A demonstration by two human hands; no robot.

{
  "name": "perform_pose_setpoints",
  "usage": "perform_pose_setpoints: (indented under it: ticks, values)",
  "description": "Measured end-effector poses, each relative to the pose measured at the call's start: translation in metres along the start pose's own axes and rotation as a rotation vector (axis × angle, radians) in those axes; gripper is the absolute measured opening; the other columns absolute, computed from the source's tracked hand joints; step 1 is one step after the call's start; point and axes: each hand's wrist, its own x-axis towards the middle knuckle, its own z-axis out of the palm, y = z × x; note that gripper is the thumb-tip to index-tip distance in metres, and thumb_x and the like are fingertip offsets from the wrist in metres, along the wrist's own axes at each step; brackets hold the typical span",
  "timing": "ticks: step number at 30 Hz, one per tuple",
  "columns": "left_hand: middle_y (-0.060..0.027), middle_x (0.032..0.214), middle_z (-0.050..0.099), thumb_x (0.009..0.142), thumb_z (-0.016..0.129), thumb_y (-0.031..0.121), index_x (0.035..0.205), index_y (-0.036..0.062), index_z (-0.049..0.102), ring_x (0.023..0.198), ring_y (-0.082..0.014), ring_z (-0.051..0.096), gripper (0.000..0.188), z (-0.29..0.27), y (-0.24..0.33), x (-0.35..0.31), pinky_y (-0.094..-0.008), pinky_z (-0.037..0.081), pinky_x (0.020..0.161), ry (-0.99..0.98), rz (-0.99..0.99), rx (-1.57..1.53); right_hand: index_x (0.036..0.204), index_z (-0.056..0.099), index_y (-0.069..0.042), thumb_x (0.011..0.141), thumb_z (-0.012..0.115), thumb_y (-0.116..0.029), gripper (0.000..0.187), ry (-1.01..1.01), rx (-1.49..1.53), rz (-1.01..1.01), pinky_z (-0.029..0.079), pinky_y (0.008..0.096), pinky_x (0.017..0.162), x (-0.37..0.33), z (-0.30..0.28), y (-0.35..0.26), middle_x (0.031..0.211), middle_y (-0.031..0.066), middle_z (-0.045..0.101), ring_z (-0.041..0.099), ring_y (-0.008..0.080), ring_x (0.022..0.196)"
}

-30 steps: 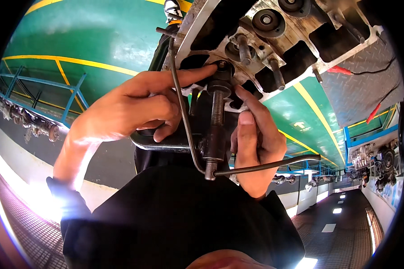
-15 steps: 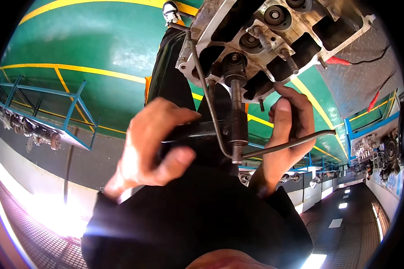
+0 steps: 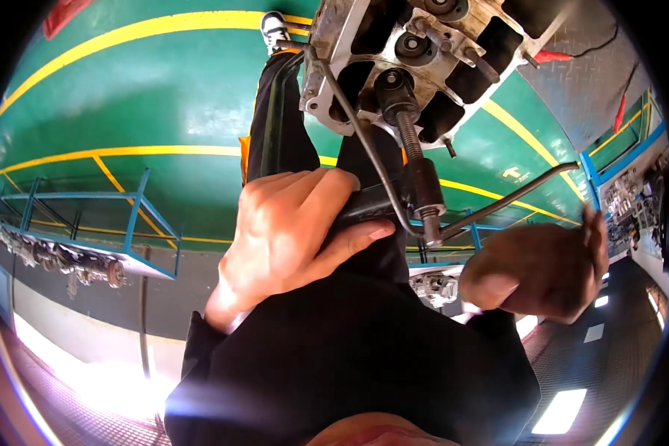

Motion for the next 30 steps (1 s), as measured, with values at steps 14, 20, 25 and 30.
perform_pose_setpoints:
  ticks: [14,20,25,30]
  values:
    - [-0.0146,0.061,0.056,0.095,0.069,0.027,0.094,0.0008,0.058,0.054,-0.0366,0.059,0.028,-0.010,-0.013,-0.005,-0.0431,0.046,0.052,-0.141,0.028,-0.108,0.080,0.059,-0.005,0.075,0.082,-0.037,0.040,-1.079,0.056,-0.202,0.036,0.0341,0.052,0.065,0.011,-0.006,0.069,0.0049,0.047,0.048,0.0214,0.059]
    - [-0.0192,0.120,0.063,0.087,0.072,0.019,0.125,-0.0048,0.063,0.116,-0.0351,0.057,0.045,-0.032,-0.005,0.018,-0.0457,0.046,0.101,0.181,0.291,0.221,0.101,0.072,-0.010,0.078,0.073,-0.023,0.026,-0.947,-0.033,-0.271,0.047,0.0371,0.069,0.046,0.004,-0.020,0.075,0.0019,0.049,0.051,0.0187,0.067]
    - [-0.0105,0.092,0.061,0.064,0.082,0.032,0.090,0.0032,0.065,0.091,-0.0291,0.064,0.042,-0.045,-0.004,0.059,-0.0421,0.053,0.084,-0.157,0.540,0.362,0.100,0.075,-0.020,0.072,0.080,-0.016,0.028,-0.701,0.062,-0.070,0.045,0.0509,0.100,0.020,0.004,-0.021,0.085,0.0013,0.054,0.060,0.0211,0.089]
    - [-0.0055,0.067,0.035,0.057,0.086,0.030,0.067,0.0074,0.047,0.054,-0.0236,0.043,0.046,-0.079,0.018,0.072,-0.0376,0.033,0.046,-0.271,0.586,0.421,0.109,0.073,-0.019,0.077,0.085,-0.022,0.035,-0.532,0.040,-0.053,0.036,0.0584,0.115,0.000,0.003,-0.025,0.104,0.0023,0.062,0.066,0.0242,0.108]
